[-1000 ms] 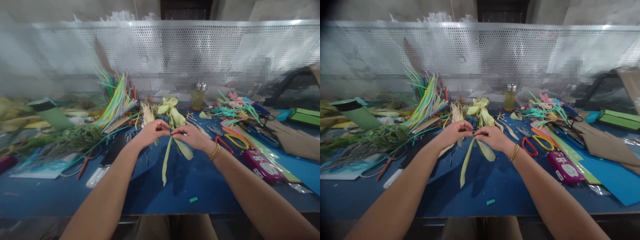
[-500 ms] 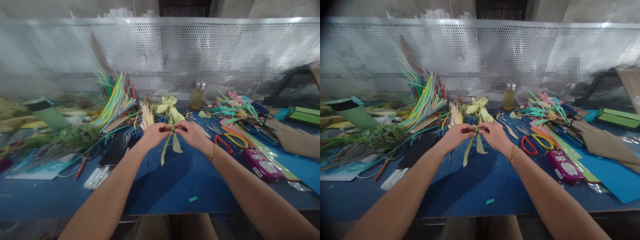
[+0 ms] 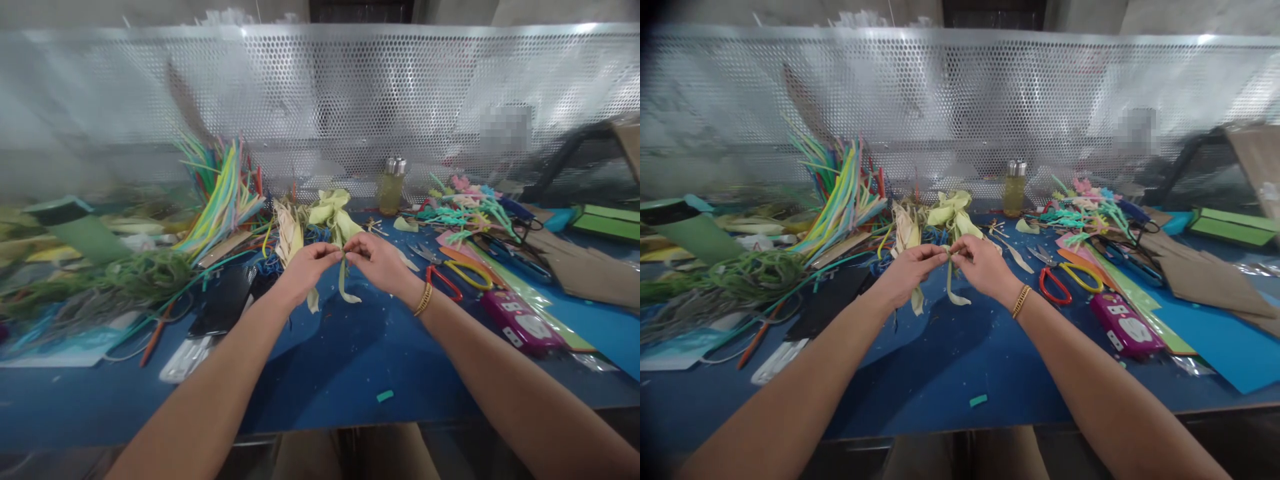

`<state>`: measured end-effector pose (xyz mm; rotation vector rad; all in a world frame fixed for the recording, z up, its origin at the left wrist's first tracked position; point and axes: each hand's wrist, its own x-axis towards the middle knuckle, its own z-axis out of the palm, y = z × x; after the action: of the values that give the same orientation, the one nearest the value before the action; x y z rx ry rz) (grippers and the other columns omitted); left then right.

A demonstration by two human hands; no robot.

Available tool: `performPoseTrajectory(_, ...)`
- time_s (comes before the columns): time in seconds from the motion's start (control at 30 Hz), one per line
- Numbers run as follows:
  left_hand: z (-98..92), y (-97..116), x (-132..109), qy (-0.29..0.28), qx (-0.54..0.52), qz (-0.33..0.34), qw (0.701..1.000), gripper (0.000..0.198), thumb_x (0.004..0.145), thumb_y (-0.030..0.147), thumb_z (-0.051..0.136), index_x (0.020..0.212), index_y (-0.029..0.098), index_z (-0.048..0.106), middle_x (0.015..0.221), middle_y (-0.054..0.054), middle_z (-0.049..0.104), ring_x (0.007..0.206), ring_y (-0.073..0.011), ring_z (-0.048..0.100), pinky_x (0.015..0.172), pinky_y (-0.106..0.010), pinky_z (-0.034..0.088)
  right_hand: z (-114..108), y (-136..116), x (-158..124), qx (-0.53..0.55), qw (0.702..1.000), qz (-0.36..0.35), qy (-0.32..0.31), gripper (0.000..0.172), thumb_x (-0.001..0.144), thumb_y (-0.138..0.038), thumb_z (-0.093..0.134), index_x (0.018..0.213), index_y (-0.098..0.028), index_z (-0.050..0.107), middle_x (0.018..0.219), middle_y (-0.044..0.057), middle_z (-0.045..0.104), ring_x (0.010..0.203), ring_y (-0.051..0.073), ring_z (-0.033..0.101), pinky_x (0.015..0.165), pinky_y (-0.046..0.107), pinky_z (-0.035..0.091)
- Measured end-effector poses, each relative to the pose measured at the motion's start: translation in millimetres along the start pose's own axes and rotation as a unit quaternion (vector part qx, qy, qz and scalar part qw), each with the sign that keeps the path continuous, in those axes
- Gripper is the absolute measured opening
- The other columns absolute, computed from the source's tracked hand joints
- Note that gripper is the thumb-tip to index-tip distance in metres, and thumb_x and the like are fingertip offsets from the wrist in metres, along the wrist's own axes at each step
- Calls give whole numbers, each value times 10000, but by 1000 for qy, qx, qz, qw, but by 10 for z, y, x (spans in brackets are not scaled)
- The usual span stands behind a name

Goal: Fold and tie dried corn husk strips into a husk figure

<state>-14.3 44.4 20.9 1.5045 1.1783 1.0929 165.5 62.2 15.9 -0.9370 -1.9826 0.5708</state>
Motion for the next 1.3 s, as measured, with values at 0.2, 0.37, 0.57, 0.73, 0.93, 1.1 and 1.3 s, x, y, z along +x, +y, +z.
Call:
performPoseTrajectory(0.2,-22,46,-18,4,0,-31,1000,243,641,397,763,758,186,729,519,17,515,569,-129,456,565,-284,361,12,-60,-11,40,999,-22,-17,37,832,-184,557,862,-187,579,750,4,627,689,118,589,642,244,463)
performPoseTrajectory(0.37,-17,61,-29,-9,29,-50,998,254,597,408,792,661,181,699,453,42,422,499,-103,374,506,-266,300,-9,-34,5,42,999,-22,14,51,811,-222,595,826,-182,567,740,4,613,669,117,562,639,252,451)
performPoseTrajectory(0.57,-27,34,-22,2,-5,-68,998,303,672,434,741,775,151,704,481,69,342,460,-67,225,479,-257,162,7,29,15,15,999,37,31,149,804,-316,621,774,-170,622,726,13,645,662,122,567,634,250,430)
performPoseTrajectory(0.73,-8,-25,-6,-16,-10,-76,997,309,660,441,757,754,152,702,494,69,307,468,-68,194,493,-273,133,65,34,-10,-1,994,106,-7,424,855,-516,532,643,-172,660,615,6,606,624,134,543,588,262,381)
performPoseTrajectory(0.93,40,-24,-10,-57,-9,-109,992,259,648,402,751,658,163,651,505,67,292,462,-66,207,481,-272,99,138,-15,-6,177,973,149,10,268,755,-414,659,618,-184,659,651,12,641,643,129,555,652,268,440)
performPoseTrajectory(1.1,124,43,-55,-57,-37,-142,987,236,591,321,768,606,161,595,512,62,354,462,-55,243,470,-253,120,132,42,22,173,972,147,63,223,736,-388,661,649,-183,650,692,19,648,685,133,561,672,271,442)
performPoseTrajectory(1.3,100,26,-54,-66,-36,-140,987,230,599,324,756,610,159,597,550,44,414,492,-66,312,463,-244,141,140,42,20,135,981,129,60,278,775,-434,626,659,-182,631,694,13,631,666,127,533,652,267,421)
